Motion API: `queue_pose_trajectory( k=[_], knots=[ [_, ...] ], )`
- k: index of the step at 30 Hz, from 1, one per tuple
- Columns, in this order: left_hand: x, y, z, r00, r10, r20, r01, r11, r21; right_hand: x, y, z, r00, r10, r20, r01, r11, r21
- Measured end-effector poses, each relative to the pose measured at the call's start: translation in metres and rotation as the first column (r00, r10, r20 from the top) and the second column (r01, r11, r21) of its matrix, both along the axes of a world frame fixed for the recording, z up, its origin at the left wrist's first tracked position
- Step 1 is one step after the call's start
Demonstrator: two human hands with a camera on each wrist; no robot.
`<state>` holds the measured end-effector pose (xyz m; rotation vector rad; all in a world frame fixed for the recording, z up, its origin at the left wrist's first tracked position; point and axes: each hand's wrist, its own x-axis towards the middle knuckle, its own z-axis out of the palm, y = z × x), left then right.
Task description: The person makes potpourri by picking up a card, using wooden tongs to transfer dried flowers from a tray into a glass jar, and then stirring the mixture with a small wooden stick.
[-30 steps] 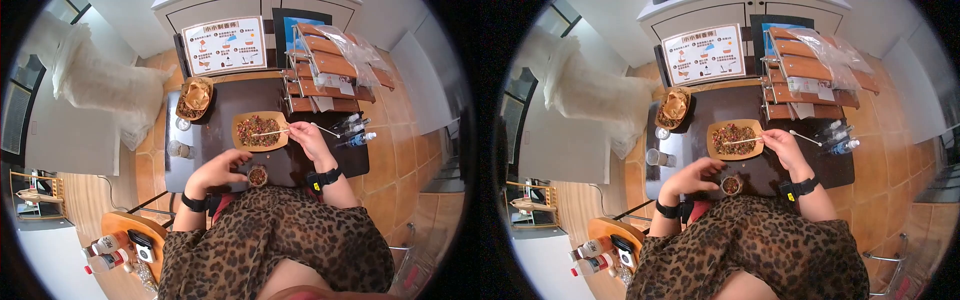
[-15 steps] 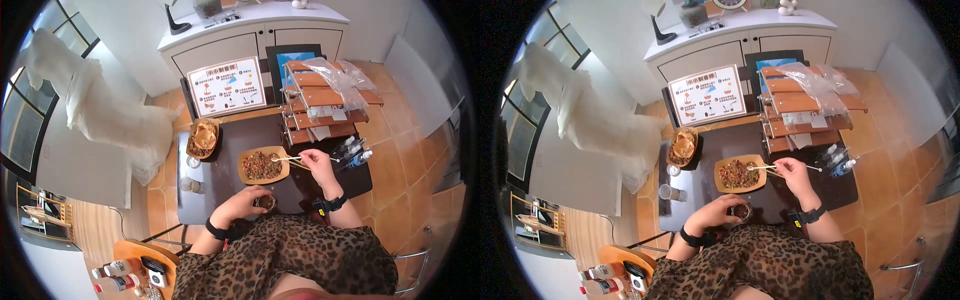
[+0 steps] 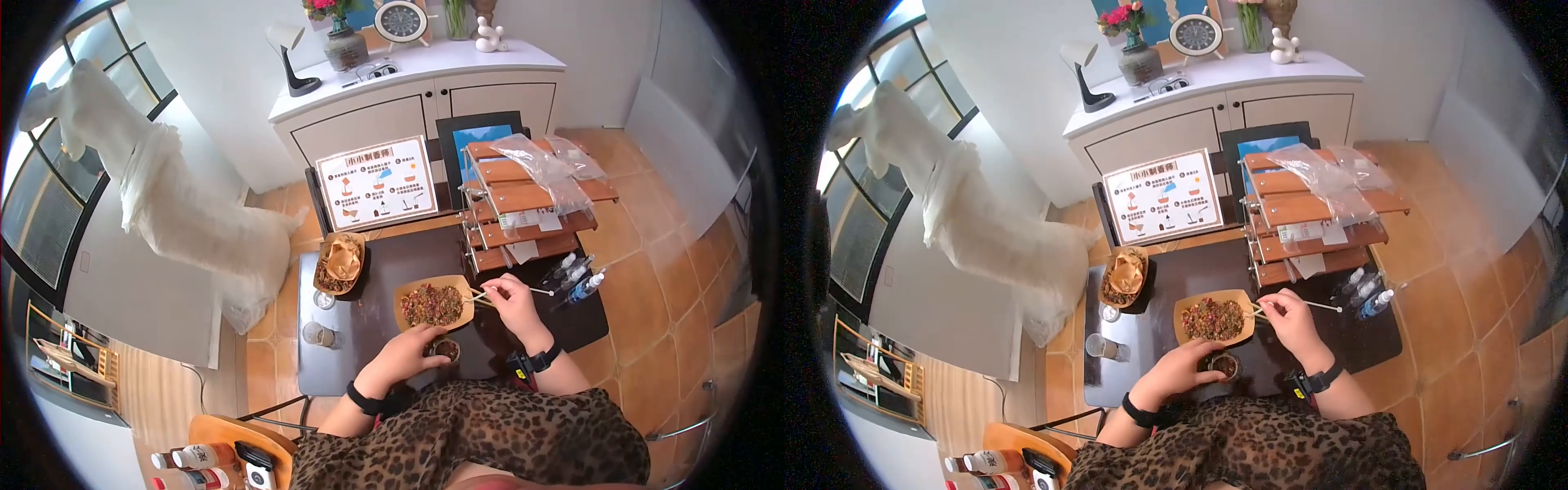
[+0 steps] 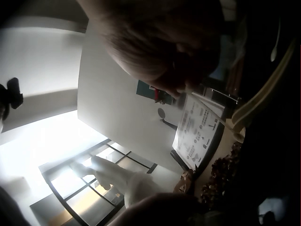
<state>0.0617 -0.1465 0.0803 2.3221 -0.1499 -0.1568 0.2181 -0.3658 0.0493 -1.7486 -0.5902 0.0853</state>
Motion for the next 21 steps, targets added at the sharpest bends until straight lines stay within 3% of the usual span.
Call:
queue_pose_trajectory(
  k=[3,4,6,8,9,12,15,21],
  knots=[
    [0.002,0.020,-0.009,0.976,0.164,0.145,-0.153,0.985,-0.081,0.000,0.004,-0.001,0.998,0.034,0.050,-0.032,0.999,-0.038],
    [0.005,0.026,-0.021,0.946,0.265,0.189,-0.230,0.955,-0.187,0.000,0.006,-0.002,0.998,0.026,0.049,-0.023,0.998,-0.051],
    [0.014,0.045,-0.057,0.847,0.500,0.182,-0.414,0.834,-0.365,0.003,0.009,-0.008,0.999,0.014,0.035,-0.011,0.998,-0.061],
    [0.023,0.062,-0.086,0.733,0.621,0.278,-0.509,0.771,-0.382,0.007,0.010,-0.016,0.999,-0.021,0.029,0.023,0.998,-0.064],
    [0.027,0.066,-0.089,0.711,0.666,0.224,-0.531,0.718,-0.451,0.009,0.010,-0.021,0.999,-0.038,0.027,0.040,0.997,-0.066],
    [0.037,0.072,-0.100,0.681,0.716,0.155,-0.562,0.646,-0.517,0.015,0.010,-0.034,0.989,-0.102,-0.110,0.098,0.994,-0.044],
    [0.049,0.073,-0.116,0.636,0.736,0.233,-0.569,0.651,-0.502,0.018,0.008,-0.037,0.990,-0.105,-0.092,0.096,0.991,-0.092],
    [0.042,0.065,-0.113,0.692,0.655,0.303,-0.577,0.754,-0.314,0.018,0.005,-0.049,0.991,-0.099,-0.084,0.083,0.980,-0.184]
  ],
)
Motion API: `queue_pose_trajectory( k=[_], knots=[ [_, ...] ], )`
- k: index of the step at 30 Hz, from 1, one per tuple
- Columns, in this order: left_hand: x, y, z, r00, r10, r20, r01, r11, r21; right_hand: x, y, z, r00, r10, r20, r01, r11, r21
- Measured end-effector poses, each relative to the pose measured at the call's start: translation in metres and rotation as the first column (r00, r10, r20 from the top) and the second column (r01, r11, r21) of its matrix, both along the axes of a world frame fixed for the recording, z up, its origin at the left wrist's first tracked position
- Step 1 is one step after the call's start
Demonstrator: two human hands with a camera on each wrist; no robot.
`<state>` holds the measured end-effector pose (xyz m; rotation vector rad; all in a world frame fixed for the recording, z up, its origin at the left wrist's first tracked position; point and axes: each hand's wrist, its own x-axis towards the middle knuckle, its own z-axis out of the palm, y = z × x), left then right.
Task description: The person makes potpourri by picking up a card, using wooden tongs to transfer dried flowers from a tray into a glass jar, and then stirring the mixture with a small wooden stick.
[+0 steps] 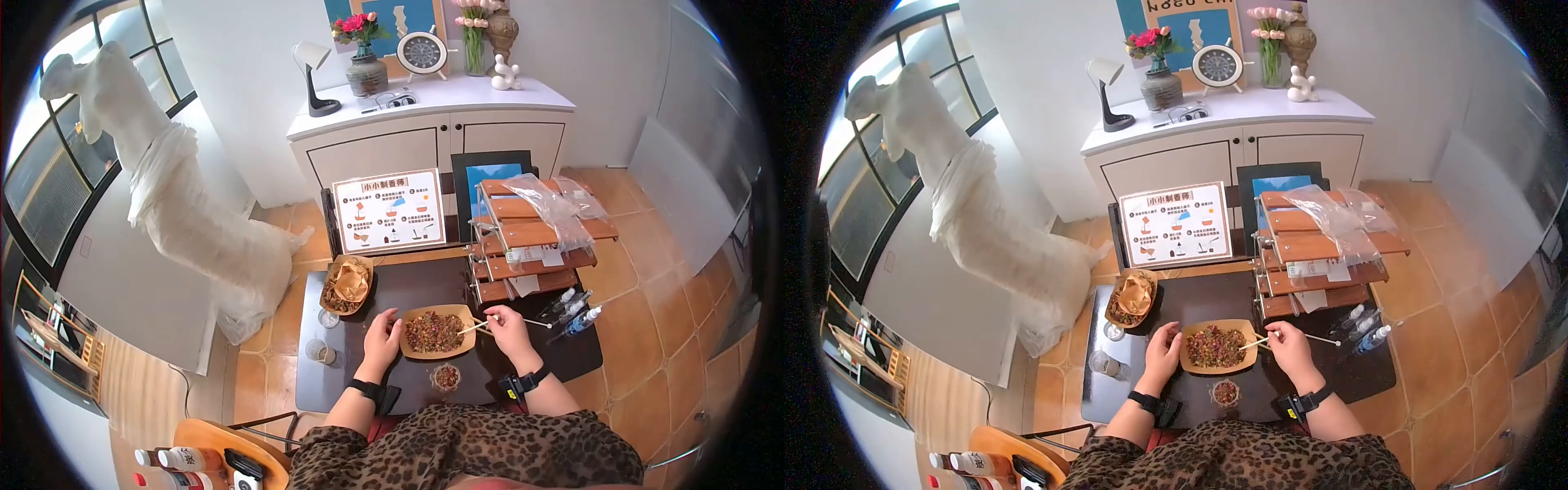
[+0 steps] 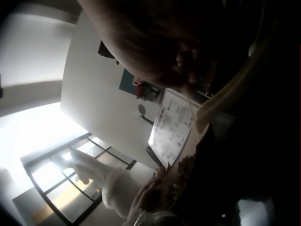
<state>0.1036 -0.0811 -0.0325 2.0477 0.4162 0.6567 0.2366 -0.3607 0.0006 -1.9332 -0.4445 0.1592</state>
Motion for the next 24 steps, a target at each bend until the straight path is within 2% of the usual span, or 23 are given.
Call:
queue_pose_trajectory(
  k=[3,9,15,18,24],
  knots=[
    [-0.003,-0.002,0.005,0.999,-0.015,-0.050,0.015,1.000,0.009,0.004,0.000,-0.015,0.998,0.043,-0.055,-0.037,0.995,0.093],
    [-0.004,-0.003,0.009,0.999,-0.022,-0.041,0.026,0.993,0.118,-0.001,0.001,-0.003,0.898,0.102,-0.427,0.044,0.947,0.319],
    [-0.004,-0.003,0.011,0.998,-0.031,-0.061,0.038,0.992,0.123,-0.005,0.003,-0.004,0.868,0.121,-0.482,0.082,0.923,0.377],
    [-0.004,-0.001,0.006,0.996,-0.034,-0.077,0.042,0.993,0.107,-0.009,0.006,-0.003,0.866,0.107,-0.488,0.079,0.935,0.346],
    [-0.003,-0.001,0.005,0.999,-0.019,-0.042,0.025,0.990,0.138,-0.009,0.011,-0.014,0.912,0.076,-0.403,0.076,0.934,0.350]
  ],
)
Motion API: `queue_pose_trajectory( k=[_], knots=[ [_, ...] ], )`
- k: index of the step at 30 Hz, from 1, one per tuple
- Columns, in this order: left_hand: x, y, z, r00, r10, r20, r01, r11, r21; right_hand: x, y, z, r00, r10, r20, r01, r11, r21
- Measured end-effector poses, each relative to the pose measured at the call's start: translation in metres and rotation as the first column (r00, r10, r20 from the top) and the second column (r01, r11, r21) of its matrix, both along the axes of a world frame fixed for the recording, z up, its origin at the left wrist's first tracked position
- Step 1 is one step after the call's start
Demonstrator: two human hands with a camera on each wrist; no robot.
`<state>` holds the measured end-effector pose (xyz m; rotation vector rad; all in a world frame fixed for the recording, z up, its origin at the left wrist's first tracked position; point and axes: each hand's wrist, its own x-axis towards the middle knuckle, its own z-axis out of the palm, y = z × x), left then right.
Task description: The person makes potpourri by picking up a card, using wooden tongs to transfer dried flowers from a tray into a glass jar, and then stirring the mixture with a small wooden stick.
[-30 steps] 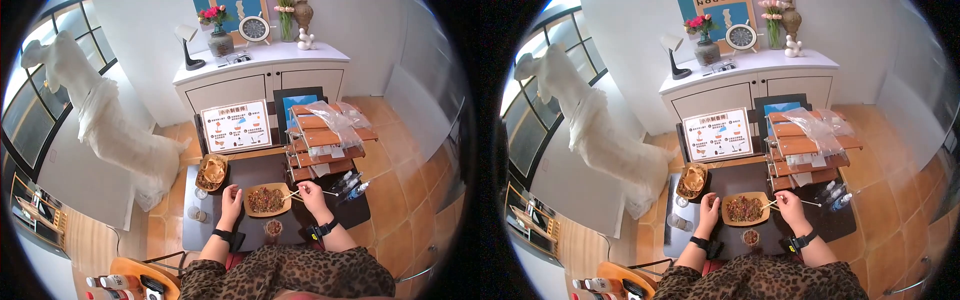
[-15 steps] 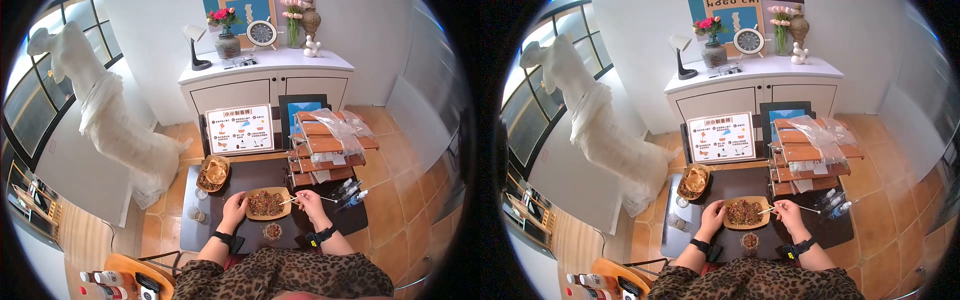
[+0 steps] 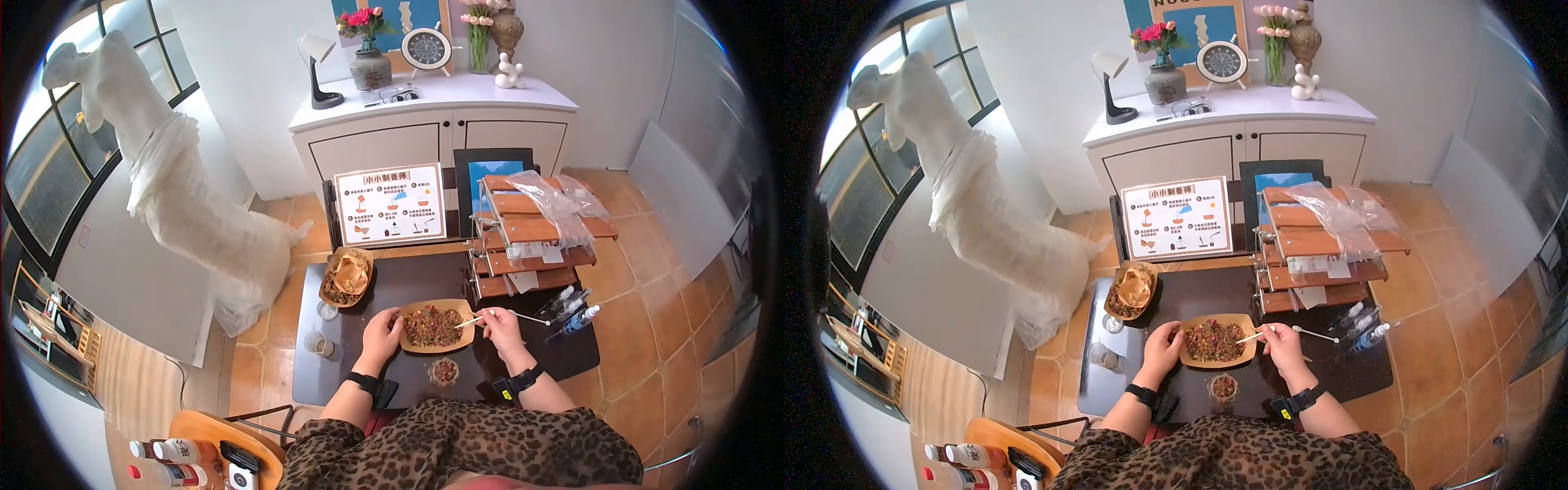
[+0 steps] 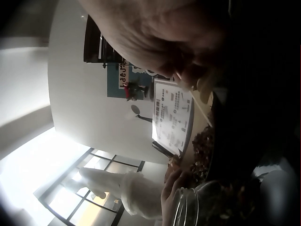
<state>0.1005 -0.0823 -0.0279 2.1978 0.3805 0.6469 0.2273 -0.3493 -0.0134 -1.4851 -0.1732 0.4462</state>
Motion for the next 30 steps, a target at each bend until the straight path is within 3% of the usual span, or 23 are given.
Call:
queue_pose_trajectory(
  k=[6,9,18,24,30],
  knots=[
    [0.000,0.001,0.000,1.000,-0.014,-0.025,0.013,1.000,-0.021,-0.001,0.002,-0.004,0.998,-0.054,0.022,0.053,0.998,0.033],
    [0.000,0.000,0.001,1.000,-0.011,-0.024,0.011,1.000,-0.013,-0.002,-0.001,0.005,0.998,-0.027,-0.050,0.028,0.999,0.015],
    [0.001,0.000,-0.002,1.000,-0.002,-0.008,0.002,0.999,-0.041,-0.001,0.000,-0.008,0.999,-0.031,0.027,0.031,1.000,-0.001],
    [0.001,0.001,-0.003,1.000,0.000,-0.014,-0.001,1.000,-0.020,-0.005,-0.001,0.006,0.991,-0.040,-0.127,0.045,0.998,0.038],
    [0.002,0.001,-0.006,1.000,0.009,-0.008,-0.009,1.000,-0.020,-0.002,-0.005,0.004,0.988,-0.073,-0.135,0.078,0.996,0.034]
  ],
)
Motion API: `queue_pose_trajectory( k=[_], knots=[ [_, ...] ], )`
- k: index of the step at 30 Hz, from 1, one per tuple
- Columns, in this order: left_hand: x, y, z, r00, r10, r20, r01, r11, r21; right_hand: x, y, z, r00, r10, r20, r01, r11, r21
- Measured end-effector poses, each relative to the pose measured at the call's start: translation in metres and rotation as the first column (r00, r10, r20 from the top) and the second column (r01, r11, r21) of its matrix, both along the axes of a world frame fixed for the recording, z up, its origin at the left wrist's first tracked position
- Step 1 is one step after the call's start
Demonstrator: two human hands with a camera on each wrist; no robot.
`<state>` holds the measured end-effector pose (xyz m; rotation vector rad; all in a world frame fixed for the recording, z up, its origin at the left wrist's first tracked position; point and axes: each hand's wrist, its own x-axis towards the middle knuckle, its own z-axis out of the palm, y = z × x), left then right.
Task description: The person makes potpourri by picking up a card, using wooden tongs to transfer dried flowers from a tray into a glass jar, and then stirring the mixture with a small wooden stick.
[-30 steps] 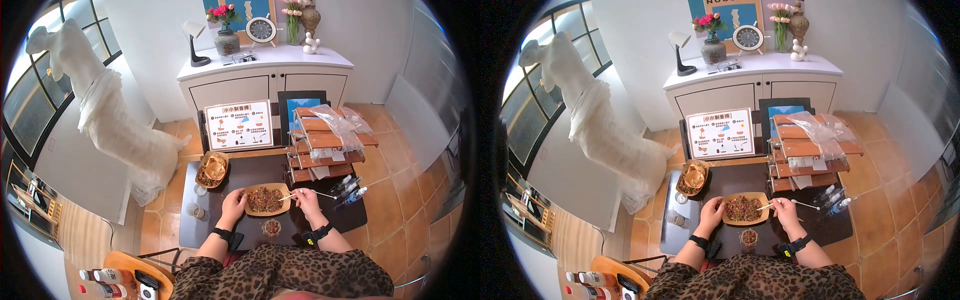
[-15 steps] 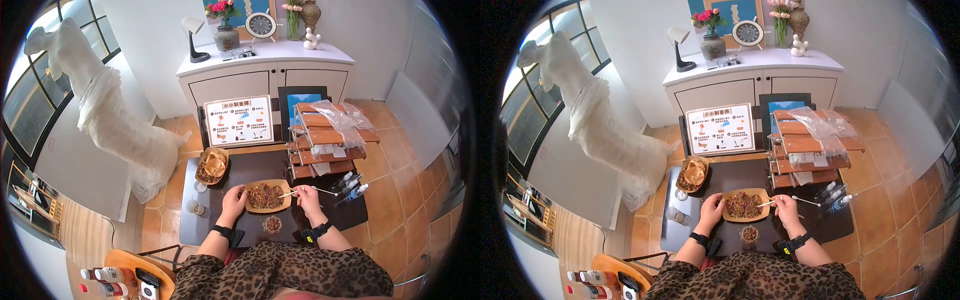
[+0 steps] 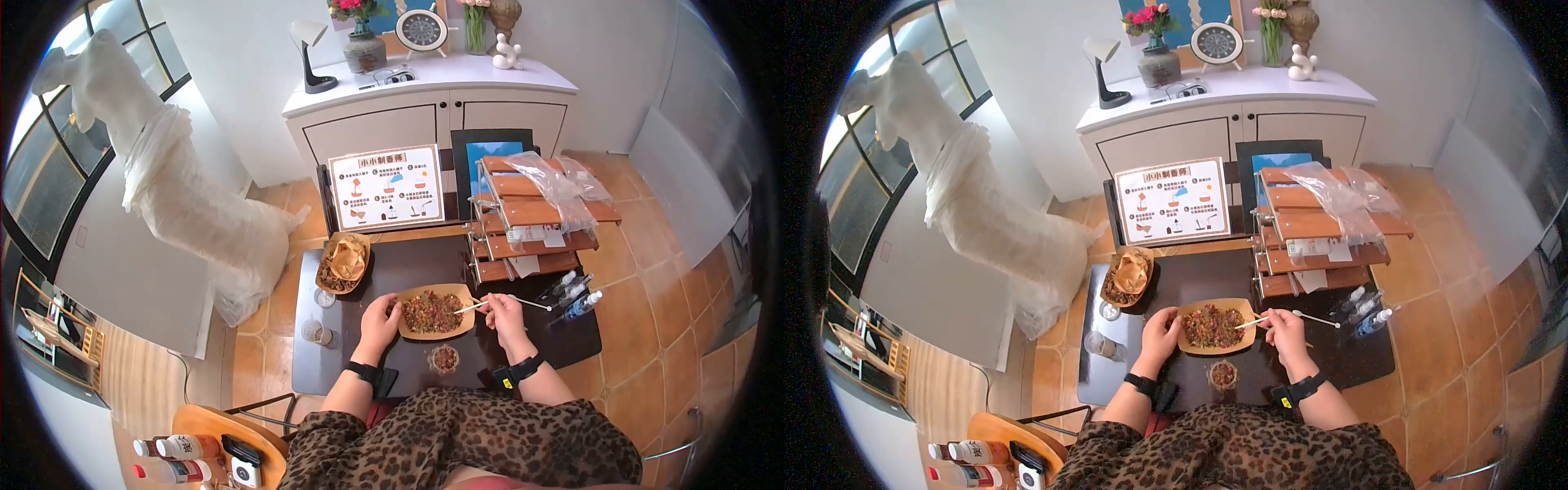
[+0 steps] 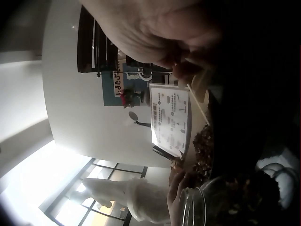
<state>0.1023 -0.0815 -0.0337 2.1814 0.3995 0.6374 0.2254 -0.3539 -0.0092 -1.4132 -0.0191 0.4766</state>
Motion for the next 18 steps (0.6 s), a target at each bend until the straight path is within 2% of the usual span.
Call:
queue_pose_trajectory(
  k=[7,14,18],
  knots=[
    [0.000,0.001,0.003,0.999,-0.009,-0.038,0.009,1.000,0.000,0.005,-0.008,0.009,0.996,-0.060,-0.065,0.064,0.996,0.055],
    [-0.001,0.000,0.006,0.999,-0.009,-0.044,0.008,1.000,-0.017,0.001,-0.017,0.023,0.995,-0.022,-0.099,0.030,0.996,0.088],
    [0.002,0.002,-0.006,1.000,-0.007,0.015,0.007,1.000,-0.019,-0.004,-0.020,0.027,0.997,0.011,-0.081,-0.002,0.994,0.106]
  ],
)
